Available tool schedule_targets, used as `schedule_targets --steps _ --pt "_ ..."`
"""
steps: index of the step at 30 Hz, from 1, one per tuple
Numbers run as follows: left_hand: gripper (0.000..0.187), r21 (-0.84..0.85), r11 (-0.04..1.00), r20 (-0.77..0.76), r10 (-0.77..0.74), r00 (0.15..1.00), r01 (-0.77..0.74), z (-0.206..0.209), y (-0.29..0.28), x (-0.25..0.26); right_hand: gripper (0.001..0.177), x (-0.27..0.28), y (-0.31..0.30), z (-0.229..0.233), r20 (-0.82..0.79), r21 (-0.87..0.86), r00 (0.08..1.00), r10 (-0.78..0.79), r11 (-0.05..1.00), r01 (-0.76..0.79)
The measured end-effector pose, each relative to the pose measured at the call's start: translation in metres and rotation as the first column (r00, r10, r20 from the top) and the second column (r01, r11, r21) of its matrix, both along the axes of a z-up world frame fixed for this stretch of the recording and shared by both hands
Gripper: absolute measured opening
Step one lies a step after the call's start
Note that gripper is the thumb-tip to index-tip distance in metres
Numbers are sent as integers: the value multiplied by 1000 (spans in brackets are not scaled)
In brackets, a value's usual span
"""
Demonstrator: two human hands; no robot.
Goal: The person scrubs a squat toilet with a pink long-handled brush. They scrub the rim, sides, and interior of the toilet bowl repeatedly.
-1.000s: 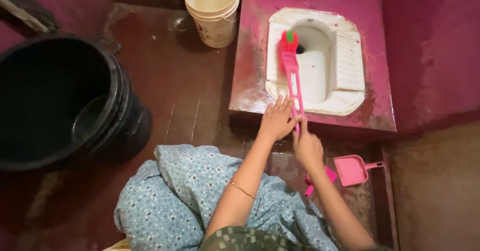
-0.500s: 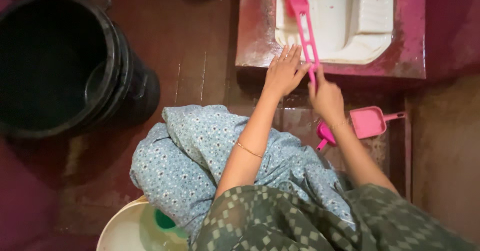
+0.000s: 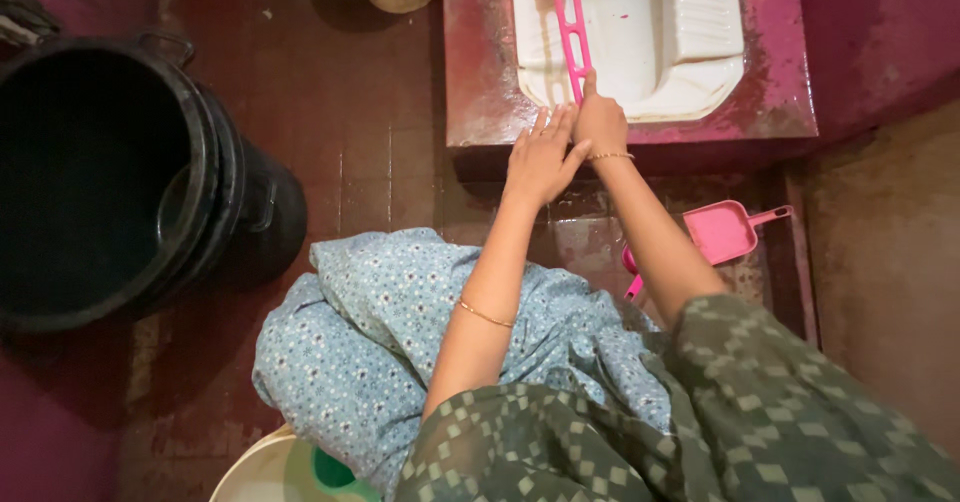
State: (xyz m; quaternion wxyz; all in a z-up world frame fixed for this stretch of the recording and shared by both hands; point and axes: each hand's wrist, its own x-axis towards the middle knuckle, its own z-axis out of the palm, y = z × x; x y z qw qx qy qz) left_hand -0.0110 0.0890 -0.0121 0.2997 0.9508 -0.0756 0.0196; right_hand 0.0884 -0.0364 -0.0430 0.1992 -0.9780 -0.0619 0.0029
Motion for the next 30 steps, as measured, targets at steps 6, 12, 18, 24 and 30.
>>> schedule_targets --steps 6,12,18,24,30 --pt "74 21 999 12 24 1000 -24 -2 2 5 70 -59 -20 2 167 63 976 137 987 -149" --pt "76 -3 1000 33 0 999 0 -4 -12 6 77 -209 -73 39 -208 -121 974 84 986 -111" --pt "79 6 999 43 -37 998 37 -10 -25 9 75 -219 -82 34 -257 -146 966 40 986 -79" --pt "76 16 1000 -65 -10 998 11 -13 -13 5 61 -62 -23 -49 38 206 985 166 964 -171" --pt "74 -72 996 7 48 999 -47 -7 2 7 76 33 11 -60 -48 -45 999 6 999 -8"
